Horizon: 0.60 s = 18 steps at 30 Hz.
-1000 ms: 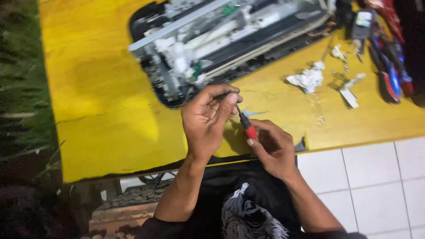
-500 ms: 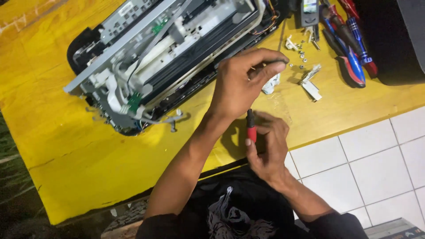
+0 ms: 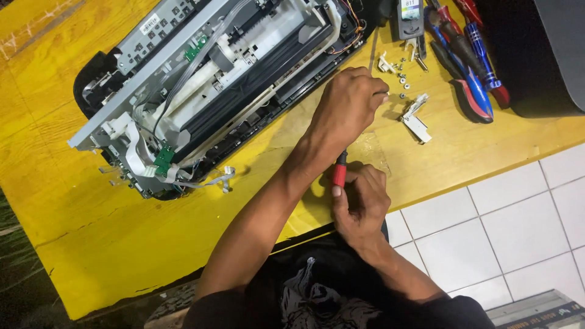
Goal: The person uses a screwdriver to tighten screws on the internal components of a disassembled electronic device. They manipulate wires and small parts within the device's chassis while working on a yellow table.
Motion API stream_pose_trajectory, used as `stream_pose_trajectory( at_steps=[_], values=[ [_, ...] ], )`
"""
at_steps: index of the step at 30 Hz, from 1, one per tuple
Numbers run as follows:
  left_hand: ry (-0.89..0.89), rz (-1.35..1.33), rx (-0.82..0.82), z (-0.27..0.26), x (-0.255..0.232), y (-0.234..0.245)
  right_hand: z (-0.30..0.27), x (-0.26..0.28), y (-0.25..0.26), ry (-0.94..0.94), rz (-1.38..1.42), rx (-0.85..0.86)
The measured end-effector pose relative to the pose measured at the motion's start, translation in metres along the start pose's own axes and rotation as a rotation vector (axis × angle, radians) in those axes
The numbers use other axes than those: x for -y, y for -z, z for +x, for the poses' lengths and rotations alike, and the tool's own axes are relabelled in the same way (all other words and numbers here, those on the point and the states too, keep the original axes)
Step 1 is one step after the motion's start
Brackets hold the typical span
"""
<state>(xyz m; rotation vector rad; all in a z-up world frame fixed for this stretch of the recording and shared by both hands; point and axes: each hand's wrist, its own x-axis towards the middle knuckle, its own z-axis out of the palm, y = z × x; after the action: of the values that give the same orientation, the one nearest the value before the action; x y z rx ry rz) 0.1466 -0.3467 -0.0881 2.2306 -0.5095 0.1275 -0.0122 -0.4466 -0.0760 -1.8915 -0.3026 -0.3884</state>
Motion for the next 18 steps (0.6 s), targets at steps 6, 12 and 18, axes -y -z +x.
stream_pose_trajectory(
  at_steps=[6,12,18],
  values=[
    [-0.044,0.047,0.009,-0.004,0.007,-0.012,0.003,0.002,0.001,0.011,0.013,0.007],
    [-0.032,0.050,0.010,-0.006,0.016,-0.021,0.003,0.002,0.001,0.010,0.003,0.007],
    [0.006,0.040,-0.003,-0.007,0.003,-0.005,0.004,0.007,-0.001,0.010,0.016,-0.020]
  ],
)
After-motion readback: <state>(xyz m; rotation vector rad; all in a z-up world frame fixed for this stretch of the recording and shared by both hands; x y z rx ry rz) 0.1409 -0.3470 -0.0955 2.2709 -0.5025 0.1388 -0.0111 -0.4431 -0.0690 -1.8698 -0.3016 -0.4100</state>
